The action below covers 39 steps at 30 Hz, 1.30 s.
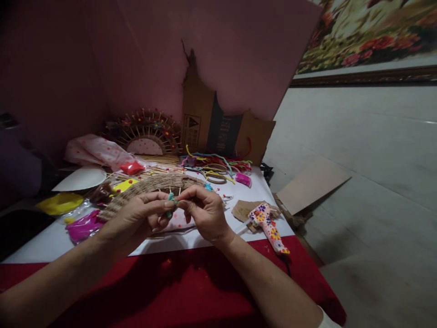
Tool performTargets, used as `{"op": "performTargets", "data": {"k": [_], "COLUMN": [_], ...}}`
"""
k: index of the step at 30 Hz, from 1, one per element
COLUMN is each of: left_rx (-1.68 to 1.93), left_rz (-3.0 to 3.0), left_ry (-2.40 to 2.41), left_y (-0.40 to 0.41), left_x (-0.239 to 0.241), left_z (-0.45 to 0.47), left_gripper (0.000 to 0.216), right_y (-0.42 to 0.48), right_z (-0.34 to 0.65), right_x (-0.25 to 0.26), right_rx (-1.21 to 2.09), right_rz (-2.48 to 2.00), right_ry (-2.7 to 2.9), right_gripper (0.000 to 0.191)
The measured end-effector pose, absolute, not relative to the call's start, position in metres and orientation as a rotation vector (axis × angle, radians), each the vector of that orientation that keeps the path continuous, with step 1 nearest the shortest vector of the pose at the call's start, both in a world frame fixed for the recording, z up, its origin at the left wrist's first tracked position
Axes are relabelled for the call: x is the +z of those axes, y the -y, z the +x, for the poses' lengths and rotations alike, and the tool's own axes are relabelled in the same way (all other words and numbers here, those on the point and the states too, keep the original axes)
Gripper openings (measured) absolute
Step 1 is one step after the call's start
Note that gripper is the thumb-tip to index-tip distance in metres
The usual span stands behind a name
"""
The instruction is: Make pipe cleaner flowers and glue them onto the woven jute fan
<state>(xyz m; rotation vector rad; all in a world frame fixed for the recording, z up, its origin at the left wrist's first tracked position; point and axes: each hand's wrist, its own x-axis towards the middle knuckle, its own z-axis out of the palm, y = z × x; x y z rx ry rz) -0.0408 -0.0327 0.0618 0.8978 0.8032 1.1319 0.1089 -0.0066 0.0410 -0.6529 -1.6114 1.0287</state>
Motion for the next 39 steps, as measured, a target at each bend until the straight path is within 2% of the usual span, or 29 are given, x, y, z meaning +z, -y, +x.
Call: {"op": "performTargets", "data": {"k": [9, 16, 19, 23, 27, 34, 39], "left_rx": [1.090, 1.122, 1.149, 1.215, 1.278, 1.276, 1.220], "left_rz": [0.895, 0.959, 0.985, 0.967, 0.999, 0.928, 0.851], "left_ry": [-0.858, -0.851, -0.855, -0.842, -0.878, -0.883, -0.893], "left_y": [0.035, 0.033, 0.033, 0.033, 0.032, 0.031, 0.030], "left_x": [0.061, 0.057, 0.058, 0.060, 0.060, 0.057, 0.055], "left_z": [-0.040, -0.041, -0.042, -0.043, -0.045, -0.046, -0.044], "left_gripper": [0.015, 0.014, 0.016, 0.017, 0.014, 0.011, 0.015], "right_y": [0.015, 0.020, 0.021, 0.019, 0.017, 0.015, 0.012], "right_z": [0.106, 0.103, 0.104, 0.104, 0.101, 0.095, 0.095], "right_x": [0.026, 0.024, 0.026, 0.028, 0.027, 0.029, 0.028], "right_rx": [0.445, 0.364, 0.445, 0.658, 0.871, 1.372, 1.294], "right_rz": [-0.615, -0.693, -0.762, -0.850, -0.810, -0.727, -0.774], "right_ry": [1.802, 1.799, 1.789, 1.733, 1.702, 1.552, 1.526], "right_gripper": [0.006, 0.009, 0.006, 0.017, 0.020, 0.028, 0.031]}}
